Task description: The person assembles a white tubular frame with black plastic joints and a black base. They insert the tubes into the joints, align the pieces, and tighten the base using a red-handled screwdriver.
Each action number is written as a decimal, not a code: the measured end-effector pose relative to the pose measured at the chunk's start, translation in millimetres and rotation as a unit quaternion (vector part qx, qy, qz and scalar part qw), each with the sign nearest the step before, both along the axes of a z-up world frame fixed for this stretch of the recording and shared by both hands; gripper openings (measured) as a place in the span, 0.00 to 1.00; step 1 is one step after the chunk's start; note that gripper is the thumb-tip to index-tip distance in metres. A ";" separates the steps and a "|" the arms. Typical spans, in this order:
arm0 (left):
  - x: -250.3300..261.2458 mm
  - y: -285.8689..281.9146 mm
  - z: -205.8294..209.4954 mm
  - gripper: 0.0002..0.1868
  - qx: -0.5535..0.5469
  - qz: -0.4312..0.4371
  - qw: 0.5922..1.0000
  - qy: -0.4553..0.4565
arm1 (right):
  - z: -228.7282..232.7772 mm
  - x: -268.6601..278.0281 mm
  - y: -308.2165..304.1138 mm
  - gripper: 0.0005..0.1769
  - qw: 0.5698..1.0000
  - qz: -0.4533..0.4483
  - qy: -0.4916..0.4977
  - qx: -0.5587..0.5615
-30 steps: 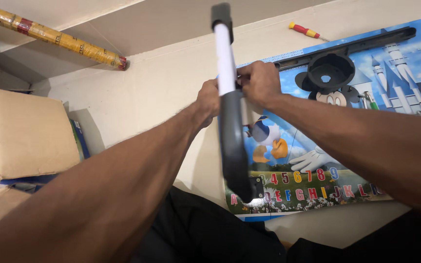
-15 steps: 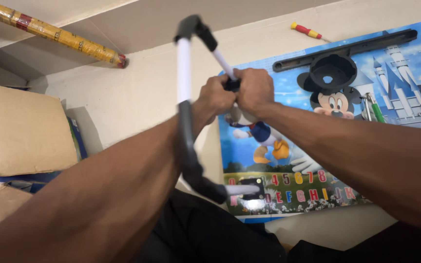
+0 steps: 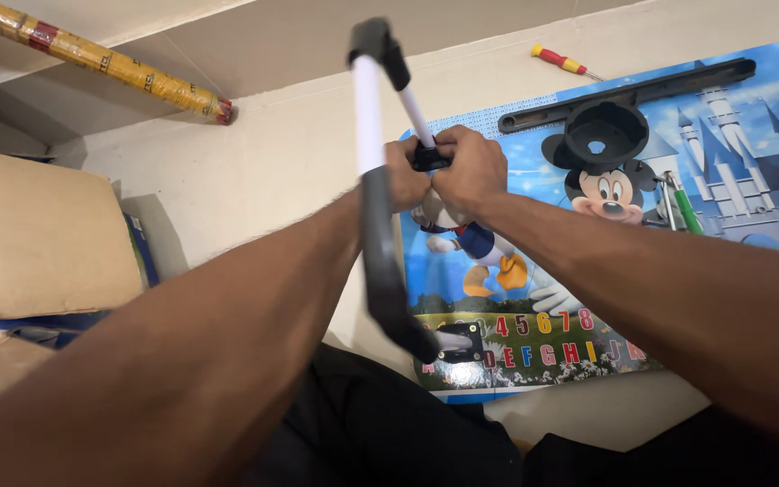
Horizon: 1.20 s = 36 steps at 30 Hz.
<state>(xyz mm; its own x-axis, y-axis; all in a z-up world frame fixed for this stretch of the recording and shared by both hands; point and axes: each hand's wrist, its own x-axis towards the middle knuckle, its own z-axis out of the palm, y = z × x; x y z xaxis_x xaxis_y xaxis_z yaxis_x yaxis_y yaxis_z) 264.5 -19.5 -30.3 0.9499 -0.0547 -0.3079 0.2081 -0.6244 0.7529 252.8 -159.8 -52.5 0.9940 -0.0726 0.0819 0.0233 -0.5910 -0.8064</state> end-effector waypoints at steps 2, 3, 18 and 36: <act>3.7 6.1 -3.7 0.23 -0.107 -0.009 0.994 0.021 | -2.4 -0.2 -2.2 0.27 1.000 -0.006 -0.015 0.009; 6.8 6.0 -7.4 0.21 -0.083 0.012 0.996 0.040 | -3.2 -0.8 -4.2 0.26 0.999 -0.003 -0.009 0.034; 22.4 -1.0 -24.7 0.26 0.114 -0.099 0.985 -0.086 | 3.3 3.4 -2.9 0.15 0.999 -0.044 0.025 0.002; 23.8 3.2 -25.2 0.25 -0.041 0.003 0.999 0.003 | 37.3 -2.0 1.5 0.18 0.993 -0.018 0.112 -0.025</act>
